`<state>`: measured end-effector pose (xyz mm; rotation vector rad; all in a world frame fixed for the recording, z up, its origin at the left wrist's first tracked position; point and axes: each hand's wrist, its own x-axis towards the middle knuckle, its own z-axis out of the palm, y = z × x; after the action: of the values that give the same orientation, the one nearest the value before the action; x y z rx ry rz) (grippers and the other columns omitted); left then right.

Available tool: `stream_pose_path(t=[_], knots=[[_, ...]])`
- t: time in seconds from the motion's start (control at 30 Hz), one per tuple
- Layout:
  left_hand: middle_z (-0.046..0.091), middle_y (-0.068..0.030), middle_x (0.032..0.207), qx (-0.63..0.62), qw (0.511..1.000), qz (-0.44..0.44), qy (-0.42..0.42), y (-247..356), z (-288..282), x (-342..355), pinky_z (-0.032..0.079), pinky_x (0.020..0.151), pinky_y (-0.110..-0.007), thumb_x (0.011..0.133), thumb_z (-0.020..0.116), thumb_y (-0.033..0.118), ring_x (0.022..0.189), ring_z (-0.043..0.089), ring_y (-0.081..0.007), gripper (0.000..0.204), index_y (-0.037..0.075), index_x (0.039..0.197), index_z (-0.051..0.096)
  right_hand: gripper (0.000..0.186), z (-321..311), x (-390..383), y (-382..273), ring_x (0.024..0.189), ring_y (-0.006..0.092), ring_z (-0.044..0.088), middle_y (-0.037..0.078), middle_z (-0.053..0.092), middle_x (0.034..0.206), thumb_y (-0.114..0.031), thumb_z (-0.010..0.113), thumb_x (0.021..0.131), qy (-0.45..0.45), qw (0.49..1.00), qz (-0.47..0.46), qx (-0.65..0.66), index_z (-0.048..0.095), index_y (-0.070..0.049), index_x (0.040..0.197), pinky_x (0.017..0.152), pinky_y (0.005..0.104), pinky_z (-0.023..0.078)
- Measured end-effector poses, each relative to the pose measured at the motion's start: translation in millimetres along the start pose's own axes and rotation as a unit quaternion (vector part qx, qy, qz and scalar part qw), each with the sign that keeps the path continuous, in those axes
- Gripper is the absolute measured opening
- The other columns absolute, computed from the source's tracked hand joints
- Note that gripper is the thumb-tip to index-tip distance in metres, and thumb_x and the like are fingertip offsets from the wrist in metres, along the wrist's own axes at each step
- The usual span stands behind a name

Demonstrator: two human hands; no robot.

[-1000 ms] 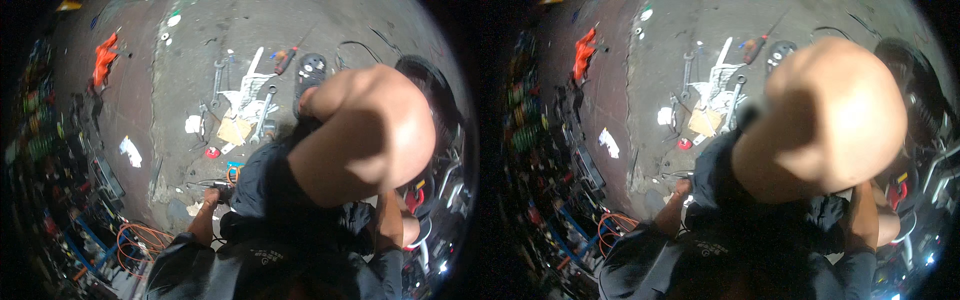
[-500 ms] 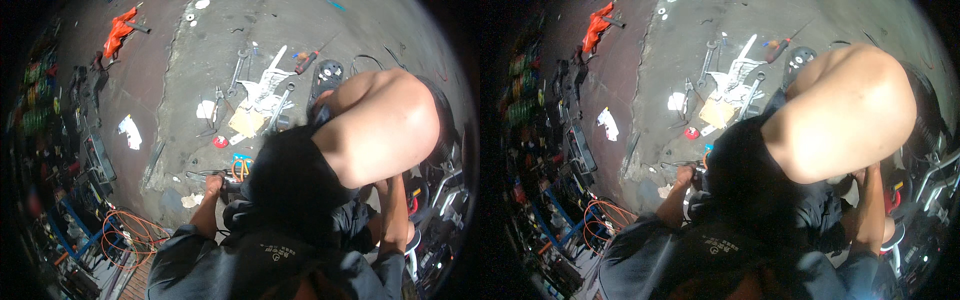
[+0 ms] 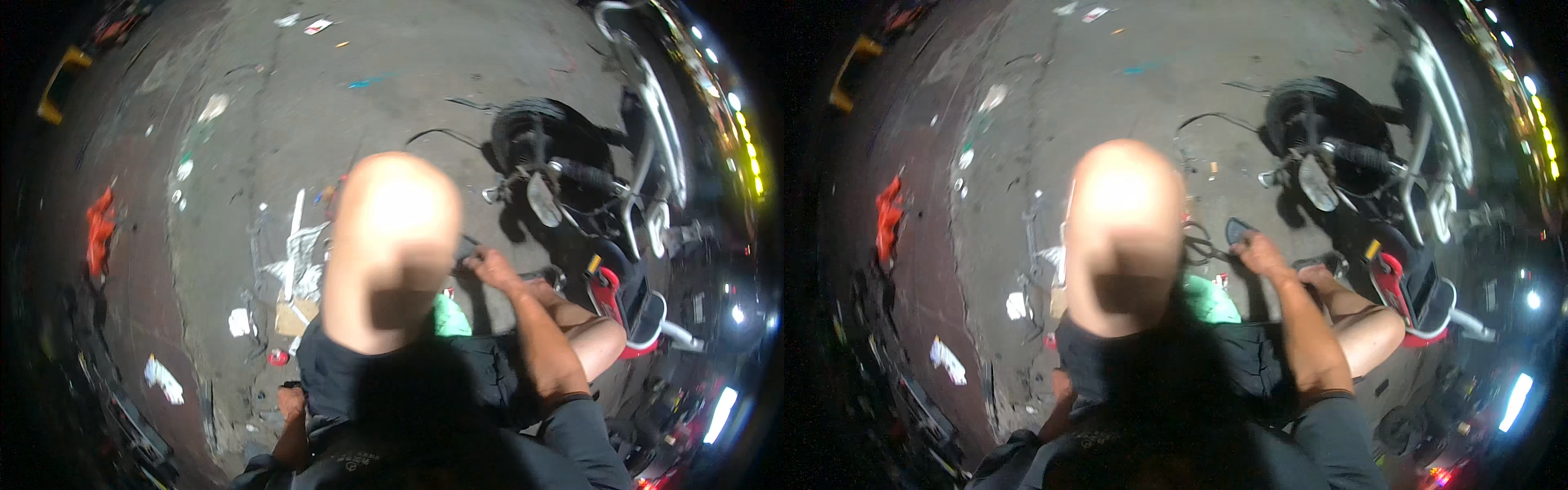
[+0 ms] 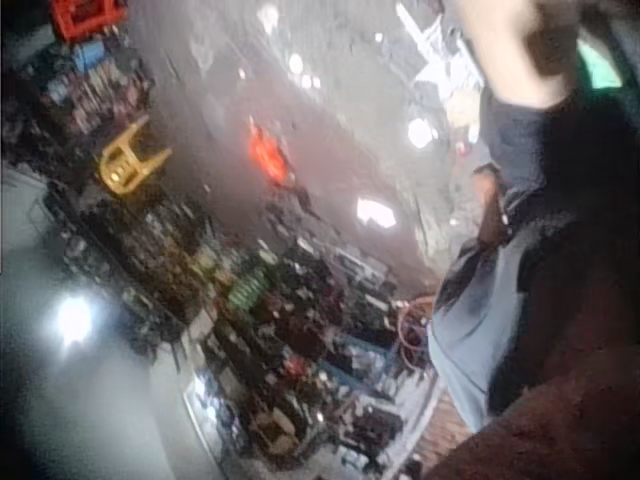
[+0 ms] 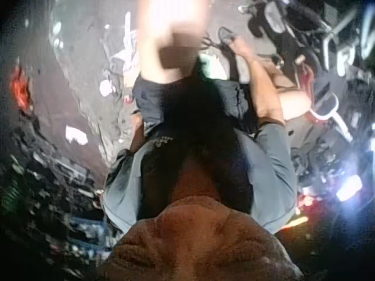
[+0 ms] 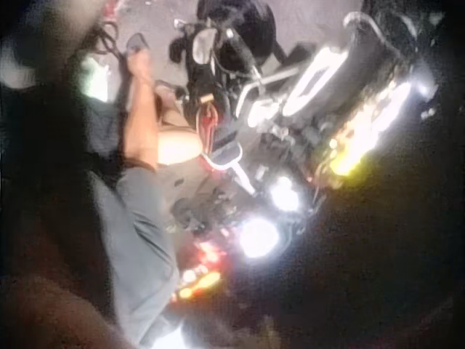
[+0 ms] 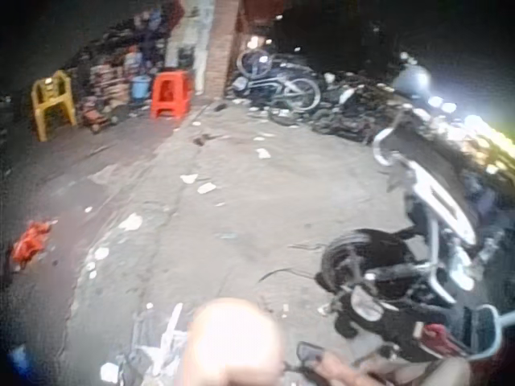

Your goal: The person uses a screwdriver and a t-handle wrench to remove components and then detaches the rear wheel from the frame of a scooter.

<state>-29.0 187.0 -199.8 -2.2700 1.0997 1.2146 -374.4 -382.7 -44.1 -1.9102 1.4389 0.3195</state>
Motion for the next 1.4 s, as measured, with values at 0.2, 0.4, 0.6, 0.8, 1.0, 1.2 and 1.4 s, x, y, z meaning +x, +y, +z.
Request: stream_pose_path(t=[0.2, 0.4, 0.6, 0.8, 1.0, 1.2, 1.4], knots=[[0.067, -0.0216, 0.085, -0.41, 0.908, -0.07, 0.049, 44.8, -103.7, 48.4, 0.05, 0.069, -0.043, 0.08, 0.065, 0.018, 0.081, 0.065, -0.0387, 0.022, -0.001, 0.092, 0.063, 0.027, 81.5, -2.0, 29.0, 0.088, 0.0422, 0.064, 0.025, 0.067, 0.093, -0.024, 0.054, 0.083, -0.074, 0.996, -0.053, 0.021, 0.069, -0.004, 0.096, 0.077, 0.0473, 0.051], [0.067, -0.0231, 0.086, -0.481, 0.863, 0.037, 0.149, 116.8, -254.5, 90.8, 0.05, 0.071, -0.042, 0.082, 0.065, 0.016, 0.081, 0.064, -0.0389, 0.022, -0.003, 0.093, 0.063, 0.03, 121.3, 3.6, 55.1, 0.107, 0.0347, 0.062, 0.016, 0.066, 0.115, -0.026, 0.05, 0.093, -0.021, 0.994, -0.097, 0.046, 0.067, -0.008, 0.11, 0.089, 0.0424, 0.05], [0.067, -0.0247, 0.088, -0.475, 0.828, 0.154, 0.255, 185.4, -378.4, 153.6, 0.05, 0.073, -0.041, 0.083, 0.064, 0.014, 0.081, 0.064, -0.0391, 0.022, -0.005, 0.094, 0.063, 0.031, 99.8, 20.5, 54.6, 0.107, 0.031, 0.063, 0.016, 0.066, 0.115, -0.02, 0.053, 0.091, -0.058, 0.99, -0.092, -0.094, 0.065, -0.006, 0.116, 0.091, 0.0422, 0.05], [0.068, -0.0224, 0.089, -0.264, 0.918, 0.09, 0.282, 243.7, -414.3, 186.9, 0.05, 0.079, -0.045, 0.081, 0.068, 0.01, 0.089, 0.065, -0.0418, 0.024, -0.002, 0.1, 0.062, 0.029, 82.6, 75.8, 40.8, 0.107, 0.0322, 0.063, 0.015, 0.064, 0.12, -0.017, 0.053, 0.09, -0.023, 0.967, -0.105, -0.23, 0.066, -0.008, 0.115, 0.09, 0.0411, 0.052], [0.062, -0.0209, 0.107, -0.265, 0.927, 0.057, 0.26, 269.0, -386.2, 183.0, 0.048, 0.086, -0.046, 0.079, 0.069, 0.007, 0.101, 0.059, -0.0424, 0.033, 0.0, 0.109, 0.058, 0.031, 14.5, 99.4, -16.7, 0.107, 0.04, 0.06, 0.021, 0.063, 0.115, -0.021, 0.059, 0.088, -0.02, 0.994, 0.072, 0.078, 0.066, -0.008, 0.114, 0.088, 0.0461, 0.05], [0.065, -0.0209, 0.098, -0.3, 0.928, 0.061, 0.213, 278.1, -385.3, 194.4, 0.048, 0.082, -0.042, 0.079, 0.07, 0.006, 0.093, 0.062, -0.0409, 0.027, -0.001, 0.103, 0.059, 0.034, 3.3, 132.8, -51.5, 0.109, 0.0415, 0.054, 0.021, 0.06, 0.113, -0.018, 0.065, 0.085, 0.156, 0.981, 0.048, 0.106, 0.062, -0.007, 0.117, 0.091, 0.0451, 0.046], [0.065, -0.0215, 0.101, -0.322, 0.917, 0.026, 0.233, 278.5, -366.3, 216.4, 0.048, 0.084, -0.037, 0.077, 0.067, 0.002, 0.092, 0.062, -0.0306, 0.041, -0.005, 0.115, 0.055, 0.048, 0.4, 169.4, -54.8, 0.117, 0.0404, 0.049, 0.019, 0.054, 0.125, -0.016, 0.067, 0.084, 0.205, 0.974, 0.031, 0.09, 0.052, -0.006, 0.129, 0.098, 0.0451, 0.041]])
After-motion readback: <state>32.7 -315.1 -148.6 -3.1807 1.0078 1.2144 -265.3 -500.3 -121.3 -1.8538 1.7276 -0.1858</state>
